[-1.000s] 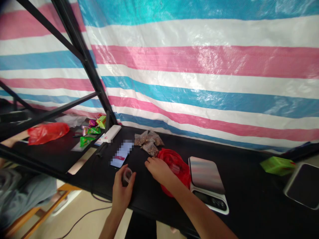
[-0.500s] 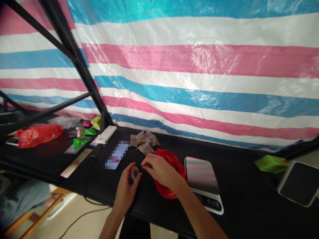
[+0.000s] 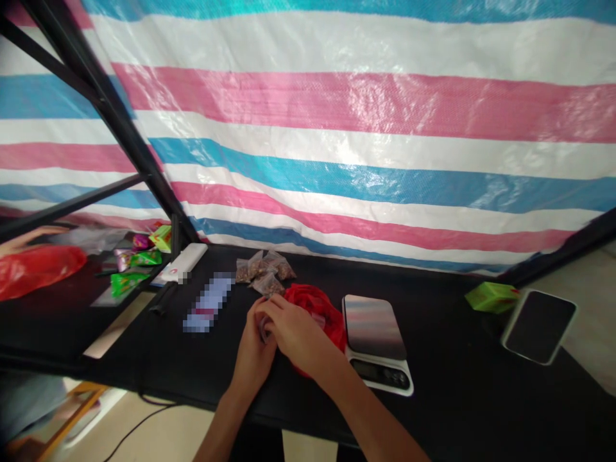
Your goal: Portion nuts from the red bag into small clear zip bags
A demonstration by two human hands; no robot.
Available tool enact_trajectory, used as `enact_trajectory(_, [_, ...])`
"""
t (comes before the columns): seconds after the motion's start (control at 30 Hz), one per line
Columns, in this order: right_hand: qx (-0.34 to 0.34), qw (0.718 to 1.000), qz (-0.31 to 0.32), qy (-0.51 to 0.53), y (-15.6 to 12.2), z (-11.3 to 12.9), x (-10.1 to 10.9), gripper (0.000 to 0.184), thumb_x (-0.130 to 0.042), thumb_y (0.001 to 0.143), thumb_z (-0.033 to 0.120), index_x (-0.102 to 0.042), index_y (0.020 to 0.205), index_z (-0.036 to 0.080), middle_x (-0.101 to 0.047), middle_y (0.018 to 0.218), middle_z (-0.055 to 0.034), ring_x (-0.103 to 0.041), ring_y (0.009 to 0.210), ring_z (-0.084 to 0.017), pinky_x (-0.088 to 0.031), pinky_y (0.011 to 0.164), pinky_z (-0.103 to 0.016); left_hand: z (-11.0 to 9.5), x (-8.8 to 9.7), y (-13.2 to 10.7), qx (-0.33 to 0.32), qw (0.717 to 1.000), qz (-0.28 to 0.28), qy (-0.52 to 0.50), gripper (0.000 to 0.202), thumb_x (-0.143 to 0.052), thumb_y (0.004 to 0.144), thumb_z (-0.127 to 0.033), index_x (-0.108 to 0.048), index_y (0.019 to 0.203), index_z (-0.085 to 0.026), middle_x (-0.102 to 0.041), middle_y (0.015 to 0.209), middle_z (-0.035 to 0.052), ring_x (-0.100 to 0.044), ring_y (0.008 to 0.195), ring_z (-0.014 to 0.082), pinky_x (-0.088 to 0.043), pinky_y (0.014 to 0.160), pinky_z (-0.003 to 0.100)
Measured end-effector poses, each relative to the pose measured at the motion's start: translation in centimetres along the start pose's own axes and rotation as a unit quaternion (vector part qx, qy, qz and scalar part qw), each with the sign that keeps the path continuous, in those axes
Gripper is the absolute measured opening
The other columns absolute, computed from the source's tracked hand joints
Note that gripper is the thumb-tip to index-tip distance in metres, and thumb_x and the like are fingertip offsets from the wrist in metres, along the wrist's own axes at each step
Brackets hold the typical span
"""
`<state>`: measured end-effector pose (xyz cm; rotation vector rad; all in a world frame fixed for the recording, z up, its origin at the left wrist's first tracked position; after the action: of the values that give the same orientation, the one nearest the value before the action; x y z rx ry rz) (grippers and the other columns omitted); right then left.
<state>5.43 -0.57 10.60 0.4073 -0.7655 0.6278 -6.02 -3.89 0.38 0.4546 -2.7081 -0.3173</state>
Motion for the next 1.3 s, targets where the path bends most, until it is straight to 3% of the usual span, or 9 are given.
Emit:
enact_trajectory(0.13, [0.019, 0.998, -0.045, 0.042, -0.5, 0.0, 1.3, 0.042, -0.046, 0.101, 0.012, -0.059, 0.139, 0.024, -0.064, 0.134, -0.0078, -0.062, 0.119, -0.019, -0.048, 0.106, -0.033, -0.5, -0.8, 0.8, -0.015, 0.999, 0.044, -0.006, 0.04, -0.062, 0.094, -0.027, -0.056, 0.133, -0.021, -0.069, 0.118, 0.0113, -0.067, 0.108, 0.0238, -0.054, 0.095, 0.041])
enact_trajectory(0.23, [0.016, 0.992, -0.101, 0.068, -1.2, -1.0, 2.6, 0.033, -0.044, 0.104, 0.017, -0.066, 0.126, 0.025, -0.069, 0.125, -0.0055, -0.064, 0.117, -0.018, -0.048, 0.105, -0.031, -0.5, -0.9, 0.9, -0.029, 0.998, 0.05, 0.006, 0.027, -0.062, 0.096, -0.035, -0.065, 0.119, -0.022, -0.07, 0.108, 0.0088, -0.067, 0.1, 0.0225, -0.054, 0.092, 0.039])
enact_trajectory(0.37, [-0.018, 0.987, -0.147, 0.057, -1.8, -3.0, 3.6, 0.026, -0.046, 0.104, 0.019, -0.069, 0.115, 0.024, -0.071, 0.116, -0.0048, -0.066, 0.11, -0.018, -0.049, 0.101, -0.031, 0.2, 0.4, 0.1, 0.023, 0.999, 0.023, -0.033, 0.03, -0.064, 0.095, -0.041, -0.065, 0.117, -0.02, -0.07, 0.104, 0.0075, -0.068, 0.093, 0.02, -0.055, 0.086, 0.034])
enact_trajectory(0.63, [-0.043, 0.984, 0.0, -0.173, 1.6, -4.4, 0.3, 0.021, -0.055, 0.1, 0.019, -0.073, 0.109, 0.024, -0.073, 0.113, -0.0048, -0.065, 0.107, -0.022, -0.044, 0.099, -0.035, 1.5, 6.2, -3.1, 0.073, 0.991, -0.107, -0.018, 0.044, -0.068, 0.092, -0.043, -0.056, 0.129, -0.02, -0.065, 0.101, 0.0053, -0.067, 0.092, 0.0173, -0.056, 0.086, 0.03])
enact_trajectory(0.77, [-0.066, 0.958, 0.048, -0.276, 2.9, -5.3, -2.2, 0.015, -0.067, 0.094, 0.027, -0.074, 0.101, 0.016, -0.075, 0.109, -0.0141, -0.063, 0.111, -0.031, -0.038, 0.103, -0.046, 2.3, 6.2, -4.1, 0.066, 0.993, -0.091, 0.021, 0.061, -0.068, 0.093, -0.041, -0.043, 0.146, -0.023, -0.061, 0.122, 0.01, -0.064, 0.112, 0.0214, -0.052, 0.101, 0.04])
enact_trajectory(0.9, [-0.075, 0.955, 0.045, -0.284, 3.1, -5.7, -3.3, 0.019, -0.068, 0.093, 0.024, -0.073, 0.104, 0.01, -0.073, 0.11, -0.0197, -0.061, 0.111, -0.034, -0.035, 0.103, -0.048, 2.9, 5.2, -4.1, 0.081, 0.996, -0.039, -0.002, 0.053, -0.061, 0.097, -0.039, -0.043, 0.145, -0.025, -0.06, 0.13, 0.0115, -0.063, 0.118, 0.0222, -0.048, 0.108, 0.043])
enact_trajectory(1.07, [-0.052, 0.969, 0.029, -0.241, 1.8, -3.5, -1.7, 0.013, -0.06, 0.099, 0.022, -0.073, 0.1, 0.021, -0.072, 0.11, -0.0072, -0.061, 0.107, -0.024, -0.036, 0.094, -0.039, 3.0, 4.5, -3.4, 0.115, 0.993, -0.005, -0.009, 0.047, -0.061, 0.097, -0.042, -0.05, 0.139, -0.025, -0.064, 0.126, 0.0101, -0.064, 0.114, 0.0227, -0.048, 0.107, 0.044])
enact_trajectory(1.17, [0.001, 0.993, -0.035, -0.111, 0.2, -0.3, -0.4, 0.012, -0.061, 0.101, 0.026, -0.071, 0.108, 0.027, -0.071, 0.11, -0.0019, -0.06, 0.107, -0.02, -0.034, 0.093, -0.036, 2.6, 3.8, -3.3, 0.115, 0.993, 0.006, -0.018, 0.048, -0.062, 0.096, -0.041, -0.05, 0.139, -0.024, -0.063, 0.128, 0.0105, -0.064, 0.117, 0.0232, -0.048, 0.106, 0.042])
enact_trajectory(1.3, [0.035, 0.998, -0.02, -0.046, -1.5, 2.3, -0.5, 0.012, -0.064, 0.099, 0.021, -0.072, 0.104, 0.028, -0.07, 0.103, 0.0009, -0.06, 0.099, -0.017, -0.034, 0.09, -0.034, 1.2, 2.6, -3.5, 0.093, 0.993, 0.025, -0.072, 0.047, -0.062, 0.096, -0.037, -0.048, 0.138, -0.022, -0.061, 0.137, 0.0118, -0.063, 0.122, 0.0225, -0.05, 0.105, 0.037])
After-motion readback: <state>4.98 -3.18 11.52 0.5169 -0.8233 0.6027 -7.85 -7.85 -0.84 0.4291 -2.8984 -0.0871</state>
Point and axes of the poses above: each hand's wrist, its own y-axis towards the middle knuckle, its own x-axis out of the back of the hand, z = x × y, the point moved 5 cm from there along y, towards the middle knuckle
